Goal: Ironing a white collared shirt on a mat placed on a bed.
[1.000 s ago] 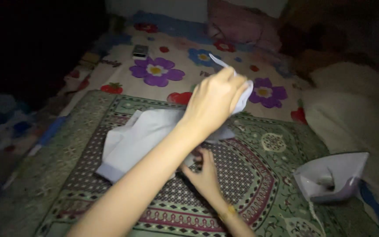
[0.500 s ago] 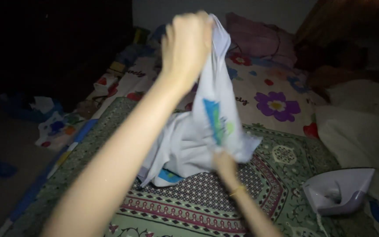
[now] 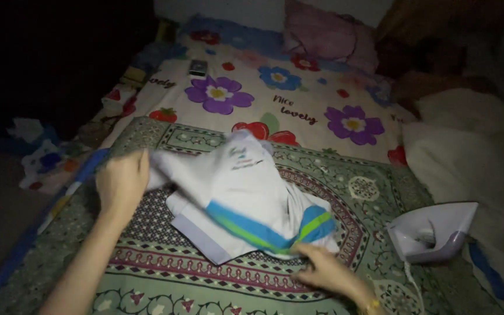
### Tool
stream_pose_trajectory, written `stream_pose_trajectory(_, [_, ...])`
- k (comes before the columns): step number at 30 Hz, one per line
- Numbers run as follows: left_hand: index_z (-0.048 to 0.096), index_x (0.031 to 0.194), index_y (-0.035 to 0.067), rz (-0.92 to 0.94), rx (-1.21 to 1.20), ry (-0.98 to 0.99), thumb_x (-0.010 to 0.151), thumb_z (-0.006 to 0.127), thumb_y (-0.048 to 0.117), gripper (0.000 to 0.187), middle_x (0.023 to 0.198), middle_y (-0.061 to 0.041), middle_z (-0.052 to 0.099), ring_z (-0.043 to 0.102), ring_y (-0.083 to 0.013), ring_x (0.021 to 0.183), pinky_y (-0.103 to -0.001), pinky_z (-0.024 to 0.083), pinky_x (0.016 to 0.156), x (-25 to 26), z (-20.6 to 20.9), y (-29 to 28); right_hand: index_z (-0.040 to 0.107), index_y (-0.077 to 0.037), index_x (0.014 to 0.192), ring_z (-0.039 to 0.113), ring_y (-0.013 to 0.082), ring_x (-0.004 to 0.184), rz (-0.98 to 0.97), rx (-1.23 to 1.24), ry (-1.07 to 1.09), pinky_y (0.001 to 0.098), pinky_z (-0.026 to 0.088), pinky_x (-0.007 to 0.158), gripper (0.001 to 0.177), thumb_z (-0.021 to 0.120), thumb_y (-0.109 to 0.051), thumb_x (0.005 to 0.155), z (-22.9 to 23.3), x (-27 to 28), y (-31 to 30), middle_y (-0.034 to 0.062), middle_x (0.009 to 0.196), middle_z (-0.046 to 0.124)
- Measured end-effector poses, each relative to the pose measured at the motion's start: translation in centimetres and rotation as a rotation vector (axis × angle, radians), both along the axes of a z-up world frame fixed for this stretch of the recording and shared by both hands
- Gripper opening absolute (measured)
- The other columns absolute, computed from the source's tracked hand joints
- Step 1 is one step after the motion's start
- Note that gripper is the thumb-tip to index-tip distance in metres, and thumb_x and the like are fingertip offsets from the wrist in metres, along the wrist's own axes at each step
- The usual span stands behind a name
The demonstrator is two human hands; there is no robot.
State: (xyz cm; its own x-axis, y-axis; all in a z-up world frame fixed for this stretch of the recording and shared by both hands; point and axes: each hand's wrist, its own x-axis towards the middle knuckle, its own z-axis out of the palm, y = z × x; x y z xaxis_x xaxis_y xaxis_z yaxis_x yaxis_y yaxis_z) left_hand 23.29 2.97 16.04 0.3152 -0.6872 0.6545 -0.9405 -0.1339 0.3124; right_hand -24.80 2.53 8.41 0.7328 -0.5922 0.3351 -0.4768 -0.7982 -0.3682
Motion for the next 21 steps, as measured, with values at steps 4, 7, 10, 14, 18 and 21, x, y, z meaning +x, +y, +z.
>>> stream_pose_trajectory(4, [0.077,0.101,0.010,0.067,0.245,0.133,0.100,0.063,0.030,0.024,0.087,-0.023,0.073,0.071,-0.0424,0.077,-0.052,0.057,0.071,0.7,-5.4,2.7,0.070,-0.014,0.125,0.068,0.0206,0.068,-0.348,0.632,0.306,0.0321,0.054,0.061,0.042,0.083,-0.024,0.086,-1.3,-2.2,-0.8,0.0160,0.088,0.076])
stream_pose_trajectory(7, [0.066,0.122,0.007,0.018,0.163,0.020,0.079,0.072,0.015,0.044,0.113,-0.019,0.067,0.071,-0.0423,0.086,-0.052,0.057,0.070,-0.5,-4.5,4.6,0.072,-0.006,0.113,0.076,0.0139,0.071,-0.486,0.523,-0.274,0.0298,0.060,0.061,0.028,0.064,-0.009,0.086,-4.6,-6.6,-6.0,0.0075,0.096,0.080])
stream_pose_trajectory(10, [0.059,0.130,0.017,-0.047,0.397,0.094,0.082,0.076,0.016,0.051,0.119,-0.015,0.054,0.070,-0.0401,0.083,-0.050,0.057,0.069,-2.8,-2.7,6.5,0.072,-0.004,0.112,0.074,0.0139,0.079,-0.668,0.302,-0.264,0.0304,0.060,0.068,0.027,0.066,-0.010,0.086,-7.2,-9.9,-9.8,0.0057,0.096,0.080])
stream_pose_trajectory(14, [0.064,0.122,0.019,-0.045,0.344,0.065,0.085,0.073,0.023,0.039,0.120,-0.014,0.051,0.070,-0.0385,0.075,-0.047,0.058,0.066,-3.8,-2.8,6.8,0.073,-0.003,0.108,0.070,0.0159,0.085,-0.827,0.445,-0.256,0.0304,0.056,0.079,0.035,0.071,-0.033,0.090,-7.2,-9.0,-10.5,0.0071,0.093,0.076])
stream_pose_trajectory(18, [0.068,0.115,0.023,-0.054,0.381,0.039,0.090,0.068,0.027,0.026,0.137,-0.007,0.053,0.071,-0.0367,0.068,-0.045,0.059,0.063,-4.1,-4.7,6.6,0.075,0.002,0.102,0.063,0.0169,0.083,-0.878,0.666,-0.435,0.0315,0.051,0.078,0.048,0.070,-0.045,0.097,-8.6,-8.9,-11.7,0.0091,0.091,0.073])
stream_pose_trajectory(21, [0.069,0.112,0.021,-0.097,0.319,0.011,0.088,0.068,0.028,0.025,0.137,-0.006,0.055,0.072,-0.0357,0.068,-0.044,0.060,0.062,-4.0,-6.1,6.6,0.074,0.001,0.099,0.065,0.0136,0.086,-0.811,0.850,-0.624,0.0289,0.051,0.081,0.041,0.069,-0.040,0.097,-7.1,-8.3,-11.3,0.0065,0.095,0.074])
